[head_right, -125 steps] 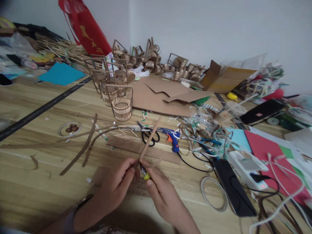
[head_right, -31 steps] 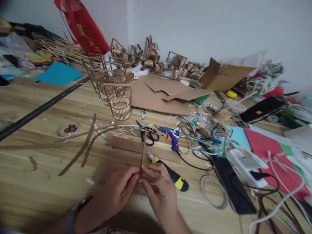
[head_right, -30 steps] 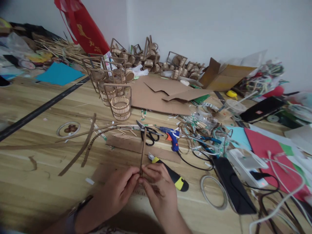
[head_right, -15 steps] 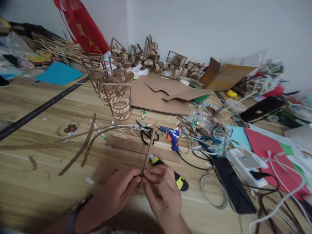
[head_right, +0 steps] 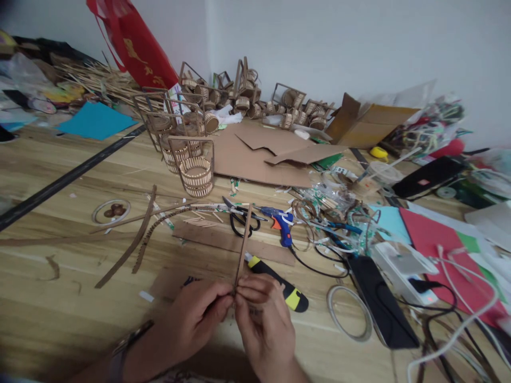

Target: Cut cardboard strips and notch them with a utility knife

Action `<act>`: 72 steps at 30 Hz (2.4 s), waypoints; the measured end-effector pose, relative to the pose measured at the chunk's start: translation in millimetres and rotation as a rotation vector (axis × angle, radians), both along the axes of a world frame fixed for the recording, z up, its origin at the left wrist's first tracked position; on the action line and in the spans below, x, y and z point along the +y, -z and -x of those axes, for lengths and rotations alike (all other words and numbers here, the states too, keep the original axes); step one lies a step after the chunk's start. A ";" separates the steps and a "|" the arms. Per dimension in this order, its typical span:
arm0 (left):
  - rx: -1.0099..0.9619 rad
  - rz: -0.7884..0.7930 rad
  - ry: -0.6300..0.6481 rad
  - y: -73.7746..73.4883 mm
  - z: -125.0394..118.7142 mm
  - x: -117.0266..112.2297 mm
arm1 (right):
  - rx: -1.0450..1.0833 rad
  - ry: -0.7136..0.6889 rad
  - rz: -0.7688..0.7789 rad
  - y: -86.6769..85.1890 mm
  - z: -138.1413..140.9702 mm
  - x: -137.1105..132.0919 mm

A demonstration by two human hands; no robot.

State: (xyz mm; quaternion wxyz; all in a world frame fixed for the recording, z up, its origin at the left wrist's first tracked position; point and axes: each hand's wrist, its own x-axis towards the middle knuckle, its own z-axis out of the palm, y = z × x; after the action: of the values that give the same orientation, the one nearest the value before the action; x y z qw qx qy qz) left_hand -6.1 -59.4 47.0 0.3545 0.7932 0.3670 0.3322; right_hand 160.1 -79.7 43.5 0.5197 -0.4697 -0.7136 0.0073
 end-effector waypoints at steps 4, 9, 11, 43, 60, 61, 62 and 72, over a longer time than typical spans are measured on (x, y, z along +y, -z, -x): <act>0.015 -0.005 -0.005 -2.0 0.2 -0.1 | 0.017 0.039 0.052 -3.3 1.0 0.3; -0.014 0.019 0.008 -1.0 1.1 -0.8 | 0.018 0.037 0.076 -0.3 0.7 -0.3; -0.022 0.040 0.018 -0.3 1.6 -0.4 | 0.002 0.028 0.053 0.5 -0.4 -0.8; 0.050 -0.017 -0.027 -2.0 -2.1 -1.7 | -0.294 0.077 -0.084 -7.7 -1.7 0.2; 0.051 -0.022 -0.076 4.8 -4.4 -1.2 | -0.313 0.135 -0.103 -1.6 2.4 -1.9; 0.062 -0.014 -0.075 4.8 -4.0 -1.3 | -0.326 0.136 -0.097 -1.5 1.5 -1.8; 0.072 -0.006 -0.071 4.6 -3.7 -1.4 | -0.340 0.132 -0.090 -1.4 0.7 -1.7; 0.068 -0.004 -0.003 0.8 -1.8 1.0 | -0.010 0.030 0.073 3.8 -1.2 0.9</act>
State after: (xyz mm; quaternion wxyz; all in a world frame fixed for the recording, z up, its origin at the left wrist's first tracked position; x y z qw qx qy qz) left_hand -4.3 -58.5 46.2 0.3399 0.8041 0.3795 0.3064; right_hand 161.3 -78.8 39.7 0.4989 -0.4990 -0.7082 0.0230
